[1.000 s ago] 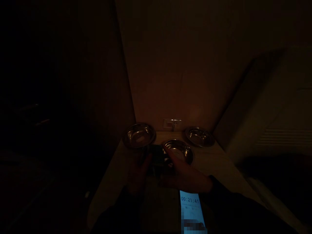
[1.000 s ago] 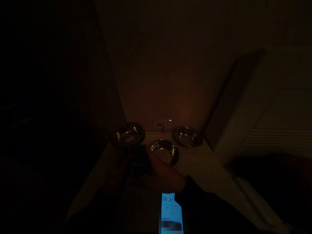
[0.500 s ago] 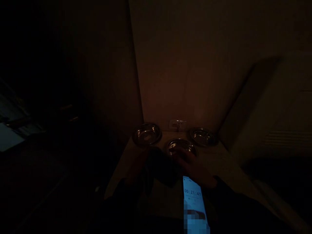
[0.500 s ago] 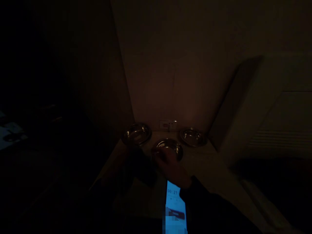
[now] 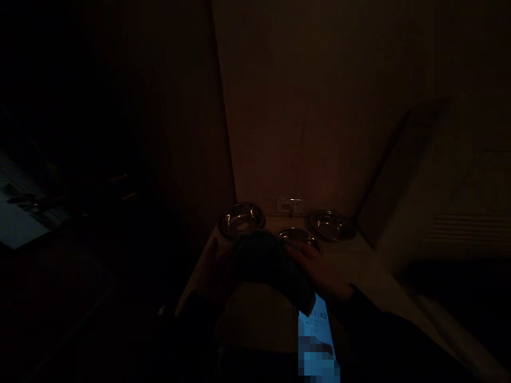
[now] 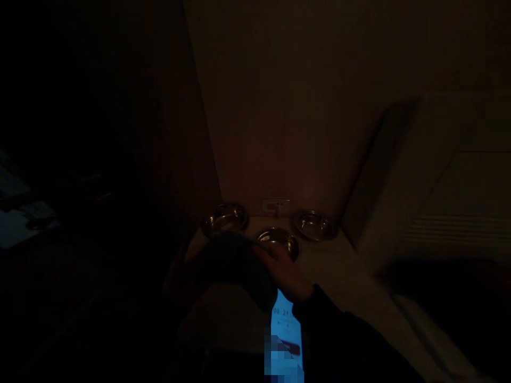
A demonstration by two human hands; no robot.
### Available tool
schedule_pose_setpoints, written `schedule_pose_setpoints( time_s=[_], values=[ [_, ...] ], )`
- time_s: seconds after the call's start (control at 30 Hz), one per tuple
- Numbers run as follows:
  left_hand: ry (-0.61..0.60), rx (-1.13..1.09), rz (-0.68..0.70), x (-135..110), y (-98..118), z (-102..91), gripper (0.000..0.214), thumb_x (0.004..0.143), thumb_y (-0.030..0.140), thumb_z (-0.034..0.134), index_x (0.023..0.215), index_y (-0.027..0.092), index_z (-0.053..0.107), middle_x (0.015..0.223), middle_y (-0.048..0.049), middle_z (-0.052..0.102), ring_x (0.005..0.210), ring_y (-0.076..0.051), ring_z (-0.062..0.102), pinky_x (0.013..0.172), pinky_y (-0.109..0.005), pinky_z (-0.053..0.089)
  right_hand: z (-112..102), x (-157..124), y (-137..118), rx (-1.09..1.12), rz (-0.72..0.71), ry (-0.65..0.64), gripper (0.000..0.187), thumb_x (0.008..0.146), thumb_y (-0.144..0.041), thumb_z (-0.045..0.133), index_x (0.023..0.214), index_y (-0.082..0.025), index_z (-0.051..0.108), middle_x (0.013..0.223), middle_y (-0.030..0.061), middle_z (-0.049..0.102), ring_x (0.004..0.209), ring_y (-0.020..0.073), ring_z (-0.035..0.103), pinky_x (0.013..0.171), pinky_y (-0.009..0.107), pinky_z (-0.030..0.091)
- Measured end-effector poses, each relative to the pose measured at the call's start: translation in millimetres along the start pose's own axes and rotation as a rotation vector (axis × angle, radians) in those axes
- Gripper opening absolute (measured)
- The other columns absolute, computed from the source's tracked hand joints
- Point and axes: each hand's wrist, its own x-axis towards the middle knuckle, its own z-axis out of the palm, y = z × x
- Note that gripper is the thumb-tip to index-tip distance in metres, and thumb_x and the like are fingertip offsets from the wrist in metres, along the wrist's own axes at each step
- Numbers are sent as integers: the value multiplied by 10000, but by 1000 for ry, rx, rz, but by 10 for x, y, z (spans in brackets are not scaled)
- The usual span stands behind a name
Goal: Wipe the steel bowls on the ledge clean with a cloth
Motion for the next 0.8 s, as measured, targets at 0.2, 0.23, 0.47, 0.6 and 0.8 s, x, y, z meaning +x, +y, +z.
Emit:
schedule_pose_setpoints(
  time_s=[0.2,0.23,0.47,0.6,0.8],
  values=[
    [-9,-140,-83,-196,-288,110,474,723,538,644,1057,203,669,1109,-114,703,1064,-284,635,896,-412,495,14,-97,232,13,60,-31,479,851,-586,483,1021,-190,694,925,75,727,882,246,682,790,392,549],
    [2,-155,-88,-174,-288,120,467,697,493,685,1053,190,666,1123,-117,699,1072,-284,631,906,-401,492,-22,-115,250,-4,66,-58,447,810,-573,559,1007,-198,700,933,75,729,891,257,681,788,406,552],
    [-256,73,-103,6,42,435,315,636,352,759,872,158,682,899,-84,748,881,-252,684,791,-348,517,-190,-74,-47,-164,-149,-93,993,653,-336,775,1474,-253,223,1485,105,372,1322,259,405,1069,456,360],
    [-245,172,-61,3,85,597,281,742,409,660,871,160,679,901,-73,741,886,-232,681,795,-335,511,-149,-4,-109,-307,-173,-43,657,717,-320,709,1328,-210,493,1317,90,564,1205,265,526,1049,457,382],
    [-278,176,-137,-54,-132,521,461,596,270,794,1014,173,625,1017,-96,726,951,-242,670,825,-351,509,-234,-13,57,-284,-118,71,292,820,-359,582,1038,-188,674,1023,59,707,981,251,647,904,422,500]
  ],
)
